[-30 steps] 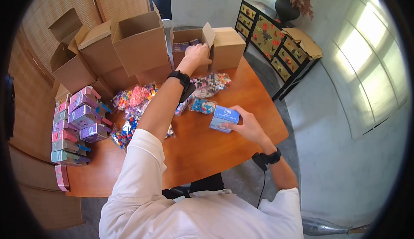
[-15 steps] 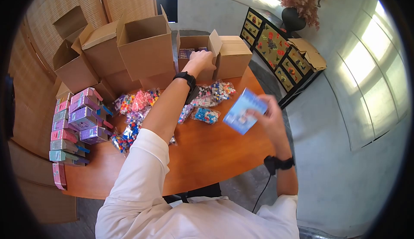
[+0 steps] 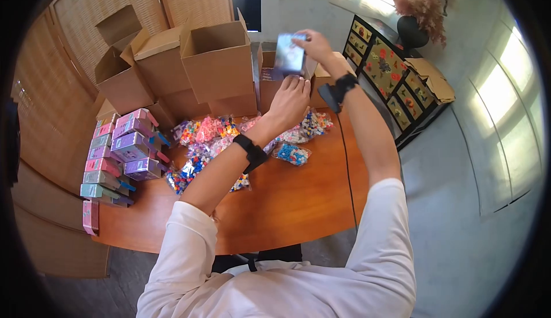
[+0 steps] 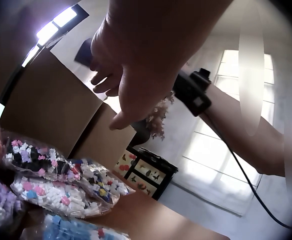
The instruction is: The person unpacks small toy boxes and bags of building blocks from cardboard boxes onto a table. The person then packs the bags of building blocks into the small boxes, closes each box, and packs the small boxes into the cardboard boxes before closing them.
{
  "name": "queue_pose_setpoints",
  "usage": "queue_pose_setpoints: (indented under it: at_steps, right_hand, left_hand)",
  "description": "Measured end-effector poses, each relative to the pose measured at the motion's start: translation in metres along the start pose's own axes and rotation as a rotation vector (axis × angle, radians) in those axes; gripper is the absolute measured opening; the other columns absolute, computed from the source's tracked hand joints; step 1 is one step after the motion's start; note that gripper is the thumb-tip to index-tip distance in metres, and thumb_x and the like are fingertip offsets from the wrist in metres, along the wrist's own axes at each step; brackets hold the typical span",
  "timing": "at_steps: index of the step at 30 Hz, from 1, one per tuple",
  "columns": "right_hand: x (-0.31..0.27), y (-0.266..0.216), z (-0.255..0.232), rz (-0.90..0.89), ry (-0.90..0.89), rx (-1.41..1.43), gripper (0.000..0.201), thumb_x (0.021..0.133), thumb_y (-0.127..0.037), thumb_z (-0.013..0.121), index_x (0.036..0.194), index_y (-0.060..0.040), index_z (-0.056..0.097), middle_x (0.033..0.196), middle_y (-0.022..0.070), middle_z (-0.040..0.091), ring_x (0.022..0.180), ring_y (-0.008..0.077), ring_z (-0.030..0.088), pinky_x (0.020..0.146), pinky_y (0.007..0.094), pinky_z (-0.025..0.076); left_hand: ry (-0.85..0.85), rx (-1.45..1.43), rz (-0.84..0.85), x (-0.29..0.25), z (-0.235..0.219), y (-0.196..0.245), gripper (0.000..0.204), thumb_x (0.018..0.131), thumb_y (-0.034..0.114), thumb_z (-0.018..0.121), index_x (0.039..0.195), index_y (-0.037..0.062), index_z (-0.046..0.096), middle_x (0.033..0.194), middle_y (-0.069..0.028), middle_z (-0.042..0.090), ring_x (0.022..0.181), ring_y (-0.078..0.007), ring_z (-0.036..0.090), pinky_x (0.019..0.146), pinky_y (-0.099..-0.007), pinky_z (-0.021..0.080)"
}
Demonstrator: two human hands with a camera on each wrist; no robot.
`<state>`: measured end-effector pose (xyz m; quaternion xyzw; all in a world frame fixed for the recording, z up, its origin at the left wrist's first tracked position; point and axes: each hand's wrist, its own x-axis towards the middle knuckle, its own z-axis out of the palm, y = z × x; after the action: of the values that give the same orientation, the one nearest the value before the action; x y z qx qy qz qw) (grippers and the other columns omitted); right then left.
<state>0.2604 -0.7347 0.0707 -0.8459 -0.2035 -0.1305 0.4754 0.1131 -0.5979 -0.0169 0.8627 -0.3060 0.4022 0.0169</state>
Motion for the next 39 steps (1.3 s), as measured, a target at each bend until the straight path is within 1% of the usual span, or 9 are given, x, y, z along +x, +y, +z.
queue_pose_setpoints:
  at_steps: [4, 10, 12, 16, 20, 29, 33, 35, 39]
  right_hand:
    - [-0.001, 0.033, 0.035, -0.2, 0.137, -0.436, 0.032, 0.09, -0.017, 0.074, 0.118, -0.0011, 0.07, 0.108, 0.0237, 0.072, 0.104, 0.0376, 0.069, 0.096, 0.045, 0.053]
    - [-0.021, 0.021, 0.039, -0.202, 0.03, -0.518, 0.031, 0.091, -0.024, 0.074, 0.111, -0.0006, 0.072, 0.112, 0.0221, 0.07, 0.099, 0.0365, 0.069, 0.089, 0.0432, 0.056]
    - [-0.032, -0.009, 0.046, 0.078, -0.123, -0.315, 0.045, 0.09, -0.032, 0.077, 0.12, -0.0003, 0.067, 0.127, 0.0278, 0.064, 0.112, 0.0411, 0.065, 0.1, 0.0469, 0.051]
    - [-0.024, 0.008, 0.075, 0.031, -0.048, -0.409, 0.088, 0.081, -0.056, 0.083, 0.144, -0.0035, 0.051, 0.132, 0.0303, 0.06, 0.12, 0.0425, 0.063, 0.104, 0.0453, 0.051]
    - [-0.016, 0.006, 0.074, -0.031, -0.02, -0.392, 0.09, 0.08, -0.056, 0.084, 0.145, -0.0038, 0.051, 0.134, 0.0306, 0.057, 0.123, 0.0442, 0.061, 0.106, 0.0452, 0.05]
    - [-0.011, 0.026, 0.082, -0.051, 0.014, -0.49, 0.065, 0.086, -0.032, 0.076, 0.141, -0.0024, 0.058, 0.13, 0.0319, 0.061, 0.121, 0.0474, 0.062, 0.104, 0.046, 0.052]
    - [-0.007, 0.036, 0.064, 0.123, -0.225, -0.555, 0.038, 0.088, -0.028, 0.071, 0.114, -0.0017, 0.074, 0.109, 0.0291, 0.072, 0.108, 0.0466, 0.068, 0.101, 0.0476, 0.053]
    - [-0.017, 0.028, 0.052, -0.105, -0.139, -0.898, 0.027, 0.088, -0.021, 0.067, 0.103, -0.0006, 0.075, 0.109, 0.0277, 0.072, 0.106, 0.0451, 0.069, 0.097, 0.0497, 0.053]
    - [-0.015, 0.014, 0.019, -0.285, 0.239, -0.755, 0.022, 0.085, -0.015, 0.065, 0.1, -0.0007, 0.073, 0.107, 0.0266, 0.073, 0.104, 0.044, 0.069, 0.094, 0.052, 0.054]
  left_hand:
    - [-0.276, -0.308, -0.098, 0.001, -0.046, -0.003, 0.034, 0.078, 0.008, 0.067, 0.108, -0.0081, 0.066, 0.113, -0.0257, 0.068, 0.114, -0.0377, 0.062, 0.106, -0.0427, 0.044]
    - [0.004, 0.016, -0.273, -0.003, -0.027, -0.018, 0.042, 0.086, 0.013, 0.066, 0.122, -0.0086, 0.063, 0.129, -0.0292, 0.061, 0.131, -0.0425, 0.054, 0.108, -0.046, 0.043]
    - [-0.048, -0.007, -0.29, -0.01, -0.015, -0.016, 0.046, 0.085, 0.014, 0.067, 0.124, -0.0105, 0.062, 0.131, -0.03, 0.061, 0.132, -0.0423, 0.053, 0.11, -0.046, 0.042]
    - [-0.184, -0.049, -0.291, -0.019, -0.019, -0.011, 0.058, 0.083, 0.019, 0.072, 0.128, -0.0152, 0.058, 0.133, -0.0302, 0.059, 0.135, -0.0417, 0.051, 0.113, -0.046, 0.039]
    - [-0.141, 0.055, -0.274, -0.018, -0.015, -0.018, 0.063, 0.082, 0.022, 0.074, 0.129, -0.0157, 0.057, 0.133, -0.0287, 0.058, 0.136, -0.0416, 0.049, 0.114, -0.0468, 0.038]
    - [-0.198, -0.009, -0.294, -0.02, -0.032, -0.016, 0.065, 0.082, 0.02, 0.074, 0.131, -0.0184, 0.055, 0.139, -0.033, 0.054, 0.141, -0.0454, 0.044, 0.118, -0.0482, 0.035]
    - [-0.113, -0.036, -0.341, -0.017, -0.024, -0.021, 0.066, 0.082, 0.017, 0.071, 0.134, -0.0204, 0.052, 0.145, -0.04, 0.046, 0.145, -0.0499, 0.039, 0.122, -0.0493, 0.03]
    - [-0.073, 0.056, -0.322, -0.013, -0.013, -0.023, 0.068, 0.082, 0.014, 0.068, 0.137, -0.0216, 0.049, 0.148, -0.0488, 0.036, 0.145, -0.0575, 0.033, 0.124, -0.0524, 0.024]
    - [-0.17, 0.116, -0.313, -0.004, -0.011, -0.02, 0.071, 0.082, 0.015, 0.068, 0.139, -0.022, 0.047, 0.147, -0.0548, 0.029, 0.145, -0.063, 0.029, 0.125, -0.0547, 0.02]
